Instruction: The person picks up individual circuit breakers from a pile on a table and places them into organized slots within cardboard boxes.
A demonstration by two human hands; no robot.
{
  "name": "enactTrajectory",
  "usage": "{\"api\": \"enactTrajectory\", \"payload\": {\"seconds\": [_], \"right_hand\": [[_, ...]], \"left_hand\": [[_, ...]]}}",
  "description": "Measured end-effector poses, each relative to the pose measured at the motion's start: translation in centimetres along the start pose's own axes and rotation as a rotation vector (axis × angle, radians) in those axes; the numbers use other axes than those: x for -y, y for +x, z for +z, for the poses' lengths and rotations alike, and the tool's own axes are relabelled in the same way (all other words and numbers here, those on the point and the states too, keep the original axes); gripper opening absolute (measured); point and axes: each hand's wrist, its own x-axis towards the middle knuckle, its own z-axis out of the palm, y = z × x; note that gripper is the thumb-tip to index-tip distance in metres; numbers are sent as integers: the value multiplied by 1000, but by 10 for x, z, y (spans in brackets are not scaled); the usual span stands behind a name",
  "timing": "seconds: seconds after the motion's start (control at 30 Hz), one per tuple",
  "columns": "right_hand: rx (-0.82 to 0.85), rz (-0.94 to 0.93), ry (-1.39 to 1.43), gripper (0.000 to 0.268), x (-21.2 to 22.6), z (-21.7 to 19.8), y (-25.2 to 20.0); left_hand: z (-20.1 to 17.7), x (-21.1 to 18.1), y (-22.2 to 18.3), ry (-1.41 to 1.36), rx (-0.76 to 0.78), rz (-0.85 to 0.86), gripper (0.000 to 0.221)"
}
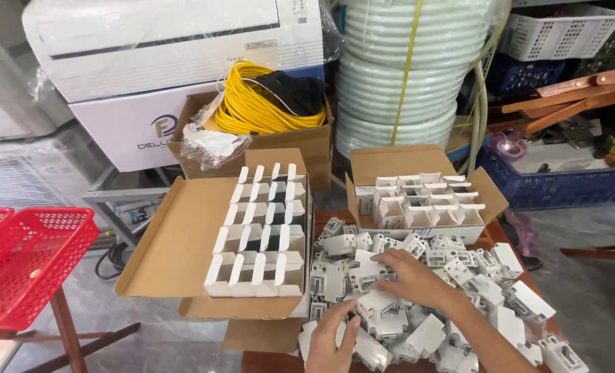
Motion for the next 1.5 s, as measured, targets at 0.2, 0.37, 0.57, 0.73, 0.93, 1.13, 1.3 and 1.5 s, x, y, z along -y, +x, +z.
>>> {"api": "enactTrajectory", "payload": {"seconds": [0.2, 0.37, 0.57, 0.73, 0.93, 1.13, 1.3, 1.5], "right_hand": [[-115, -42, 200, 43, 0, 11, 7], [-271, -27, 567, 77, 45, -27, -29], [-314, -104, 826, 66, 80, -30, -70], [-436, -192, 1046, 42, 80, 18, -81], [-645, -93, 1194, 48, 86, 73, -112], [-581, 14, 1258, 67, 71, 96, -112], [-641, -51, 1314, 55, 58, 112, -103], [-676, -61, 1174, 49, 64, 114, -111]], "left_hand": [[4, 36, -14, 16, -32, 35, 47], [3, 14, -16, -223, -119, -118, 51], [5, -63, -11, -759, -67, -79, 84], [35, -42, -3, -1224, -120, -217, 74], [56, -6, -3, -1389, -148, -213, 70], [55, -5, -12, -1371, -139, -206, 79], [57, 8, -12, -1397, -132, -185, 74], [58, 22, -13, -1296, -40, 41, 78]]}}
